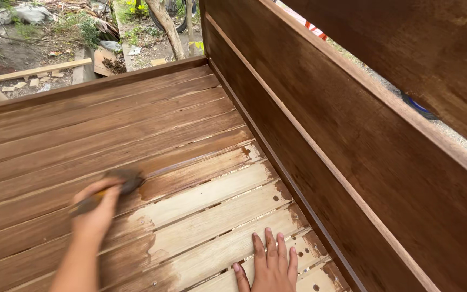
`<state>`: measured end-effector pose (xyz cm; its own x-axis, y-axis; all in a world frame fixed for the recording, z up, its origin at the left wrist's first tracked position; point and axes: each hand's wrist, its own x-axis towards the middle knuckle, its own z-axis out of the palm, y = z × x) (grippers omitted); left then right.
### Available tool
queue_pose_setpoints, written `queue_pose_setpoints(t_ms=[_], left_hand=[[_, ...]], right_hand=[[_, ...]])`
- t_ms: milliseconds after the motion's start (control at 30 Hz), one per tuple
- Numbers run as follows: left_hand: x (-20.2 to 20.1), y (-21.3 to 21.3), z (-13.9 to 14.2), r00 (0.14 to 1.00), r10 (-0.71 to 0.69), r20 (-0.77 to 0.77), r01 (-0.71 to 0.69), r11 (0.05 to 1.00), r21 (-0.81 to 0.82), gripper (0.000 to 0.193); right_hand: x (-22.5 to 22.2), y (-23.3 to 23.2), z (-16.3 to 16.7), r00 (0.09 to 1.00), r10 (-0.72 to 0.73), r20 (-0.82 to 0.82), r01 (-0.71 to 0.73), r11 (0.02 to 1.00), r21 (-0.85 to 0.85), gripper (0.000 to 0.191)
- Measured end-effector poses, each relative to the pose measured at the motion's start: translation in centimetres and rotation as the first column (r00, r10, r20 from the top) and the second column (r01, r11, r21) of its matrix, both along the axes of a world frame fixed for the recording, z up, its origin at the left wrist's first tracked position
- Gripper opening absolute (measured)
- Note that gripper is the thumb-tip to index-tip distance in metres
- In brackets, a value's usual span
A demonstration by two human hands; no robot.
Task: The person applies brown wood stain to the slatted wooden floor of a cargo bed using a wide brush, dipping the brush into a stain can and brushing the liquid across bare planks while steadying the surface with the other hand. They work along the planks toward the corner, recoating lighter untreated areas as they go.
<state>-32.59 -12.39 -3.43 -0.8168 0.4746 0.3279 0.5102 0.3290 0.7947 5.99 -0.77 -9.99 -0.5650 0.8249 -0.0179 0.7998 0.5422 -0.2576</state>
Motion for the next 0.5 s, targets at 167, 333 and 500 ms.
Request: queue_pose_setpoints(t_ms=[167, 333, 500], left_hand=[[5.3, 14.8, -1.2, 0.935, -0.266, -0.234, 0.31, 0.935, 0.174, 0.022], [11.8, 27.8, 0.0, 0.871, -0.35, -0.346, 0.41, 0.905, 0.116, 0.02], [10.0, 25.1, 1.3, 0.803, -0.518, -0.296, 0.558, 0.827, 0.068, 0.024]], right_hand=[[0.3, 0.0, -1.4, 0.971, 0.105, -0.215, -0.029, 0.944, 0.328, 0.082], [0.8, -0.2, -2.3, 0.945, 0.143, -0.293, 0.004, 0.894, 0.449, 0.083], [0.9, -0.6, -1.5, 0.955, 0.109, -0.277, -0.018, 0.951, 0.31, 0.083]])
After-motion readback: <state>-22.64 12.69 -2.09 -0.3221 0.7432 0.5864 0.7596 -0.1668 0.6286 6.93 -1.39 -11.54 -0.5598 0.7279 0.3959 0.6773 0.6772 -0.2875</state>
